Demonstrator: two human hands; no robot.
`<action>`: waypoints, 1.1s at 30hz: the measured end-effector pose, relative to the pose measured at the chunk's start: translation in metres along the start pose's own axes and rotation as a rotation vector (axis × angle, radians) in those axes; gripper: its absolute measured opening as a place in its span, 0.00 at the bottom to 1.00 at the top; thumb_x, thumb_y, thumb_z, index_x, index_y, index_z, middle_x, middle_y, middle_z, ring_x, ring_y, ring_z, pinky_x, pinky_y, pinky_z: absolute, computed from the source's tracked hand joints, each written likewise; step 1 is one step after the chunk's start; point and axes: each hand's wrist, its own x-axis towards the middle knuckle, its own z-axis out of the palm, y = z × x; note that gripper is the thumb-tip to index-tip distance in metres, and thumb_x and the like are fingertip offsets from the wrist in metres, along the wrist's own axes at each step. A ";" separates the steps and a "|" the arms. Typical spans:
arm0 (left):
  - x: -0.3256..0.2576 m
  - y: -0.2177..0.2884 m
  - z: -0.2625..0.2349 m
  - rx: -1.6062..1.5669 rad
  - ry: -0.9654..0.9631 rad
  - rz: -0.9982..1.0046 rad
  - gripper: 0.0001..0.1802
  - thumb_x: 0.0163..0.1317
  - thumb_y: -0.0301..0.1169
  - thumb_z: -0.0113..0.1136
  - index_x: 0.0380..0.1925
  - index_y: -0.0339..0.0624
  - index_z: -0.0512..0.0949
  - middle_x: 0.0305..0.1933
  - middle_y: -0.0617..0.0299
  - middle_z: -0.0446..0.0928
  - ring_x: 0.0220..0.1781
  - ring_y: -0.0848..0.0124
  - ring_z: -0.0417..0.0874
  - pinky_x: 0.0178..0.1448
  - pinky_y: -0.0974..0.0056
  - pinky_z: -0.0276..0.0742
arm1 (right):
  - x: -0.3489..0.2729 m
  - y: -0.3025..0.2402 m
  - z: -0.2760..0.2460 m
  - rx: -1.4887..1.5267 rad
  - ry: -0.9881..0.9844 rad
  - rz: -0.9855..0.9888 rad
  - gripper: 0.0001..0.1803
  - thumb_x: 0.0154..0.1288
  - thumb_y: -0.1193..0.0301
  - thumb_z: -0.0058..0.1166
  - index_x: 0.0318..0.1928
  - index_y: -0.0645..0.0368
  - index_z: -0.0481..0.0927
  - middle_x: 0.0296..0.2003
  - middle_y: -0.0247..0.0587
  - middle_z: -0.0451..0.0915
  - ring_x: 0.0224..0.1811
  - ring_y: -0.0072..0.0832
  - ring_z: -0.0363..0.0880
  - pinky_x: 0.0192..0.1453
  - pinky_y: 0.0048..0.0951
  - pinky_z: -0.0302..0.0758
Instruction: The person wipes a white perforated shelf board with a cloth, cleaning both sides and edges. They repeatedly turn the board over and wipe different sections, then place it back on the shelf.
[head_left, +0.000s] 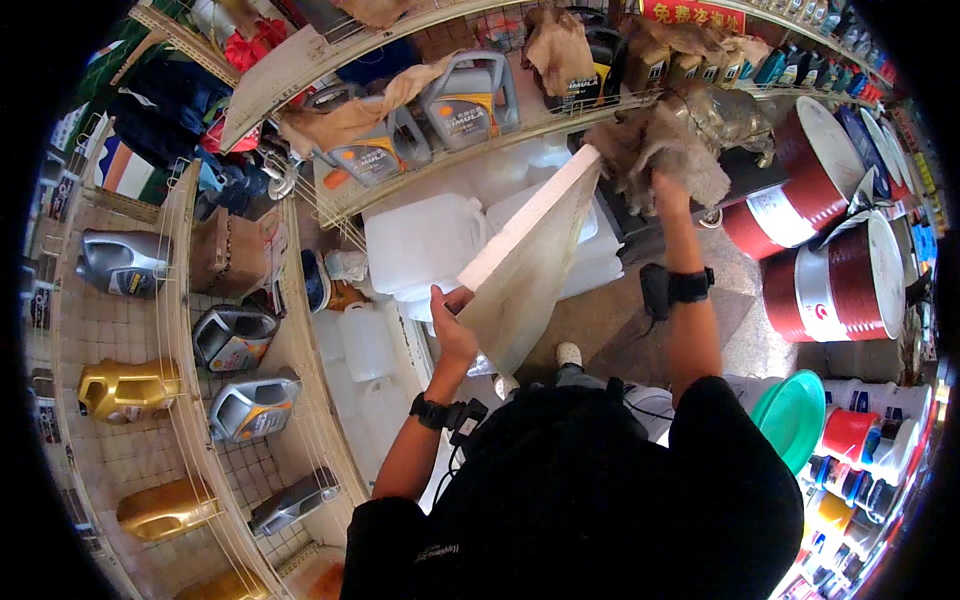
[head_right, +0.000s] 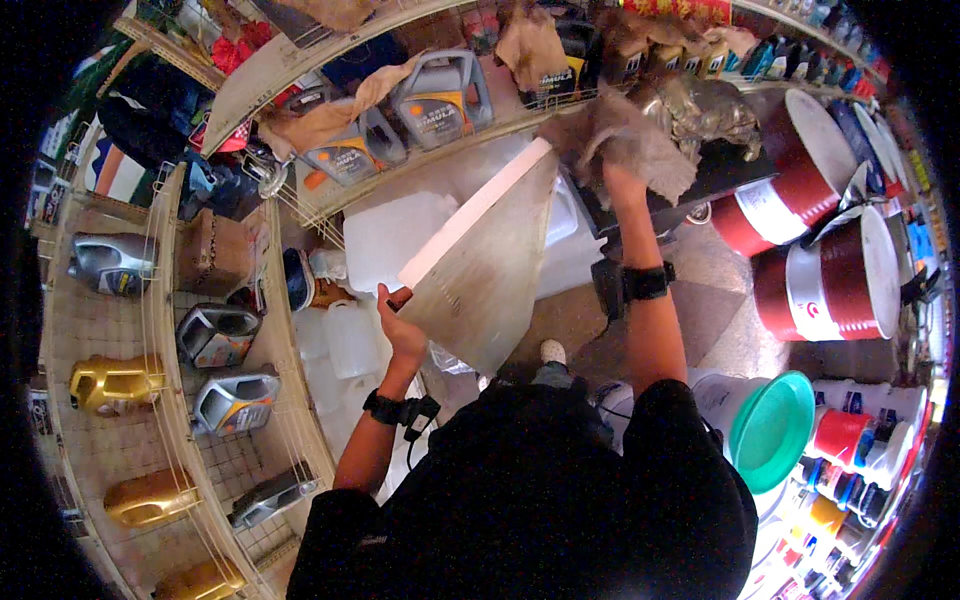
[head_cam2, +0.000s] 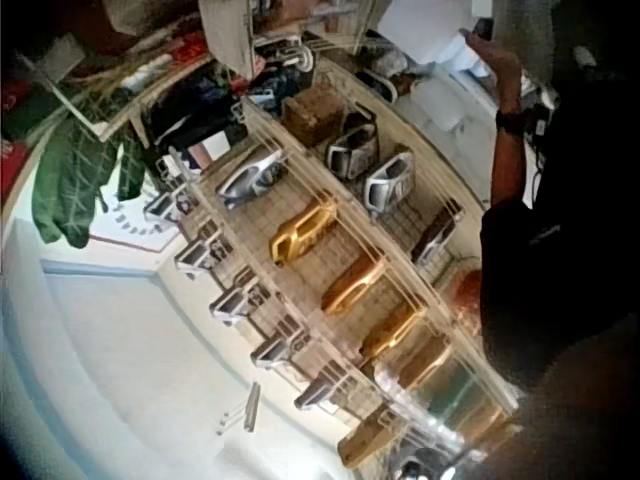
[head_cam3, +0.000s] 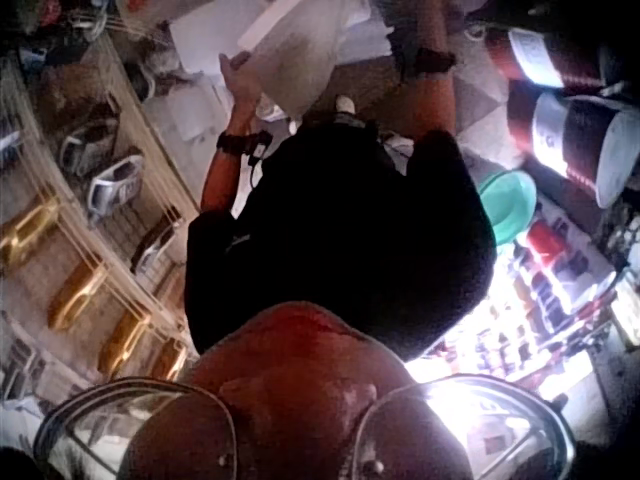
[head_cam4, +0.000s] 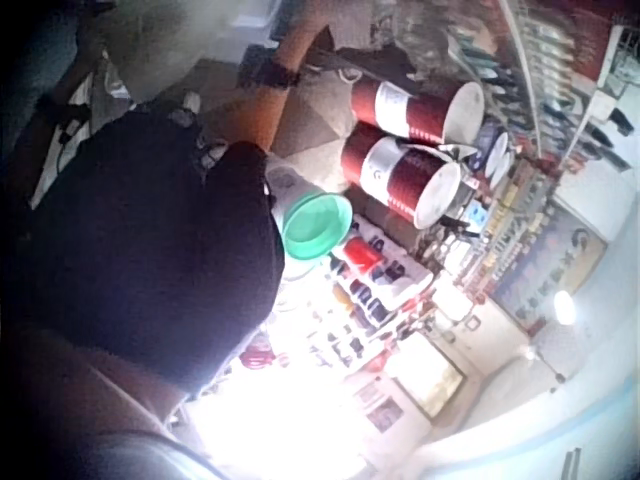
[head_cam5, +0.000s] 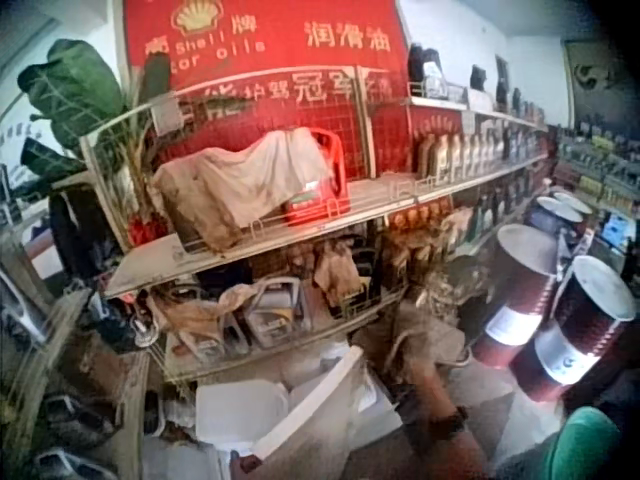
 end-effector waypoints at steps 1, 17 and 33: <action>0.002 0.000 -0.005 -0.006 0.007 -0.011 0.31 0.71 0.54 0.36 0.38 0.33 0.73 0.32 0.59 0.73 0.38 0.69 0.73 0.51 0.63 0.70 | -0.004 -0.004 0.001 -0.003 -0.022 -0.012 0.28 0.68 0.64 0.45 0.67 0.57 0.59 0.65 0.44 0.61 0.67 0.37 0.58 0.69 0.32 0.56; 0.020 -0.023 -0.086 -0.111 -0.003 0.061 0.27 0.71 0.52 0.34 0.30 0.41 0.71 0.27 0.65 0.70 0.32 0.73 0.70 0.44 0.65 0.68 | -0.024 -0.061 -0.078 0.853 0.298 0.278 0.28 0.69 0.58 0.44 0.66 0.55 0.61 0.61 0.38 0.65 0.62 0.32 0.63 0.65 0.32 0.62; 0.011 -0.036 -0.035 0.086 0.157 0.180 0.26 0.74 0.48 0.31 0.31 0.41 0.72 0.24 0.66 0.69 0.28 0.74 0.68 0.38 0.67 0.65 | -0.017 -0.050 0.099 1.099 -0.263 0.502 0.27 0.69 0.57 0.47 0.62 0.58 0.66 0.57 0.34 0.70 0.57 0.27 0.69 0.60 0.31 0.67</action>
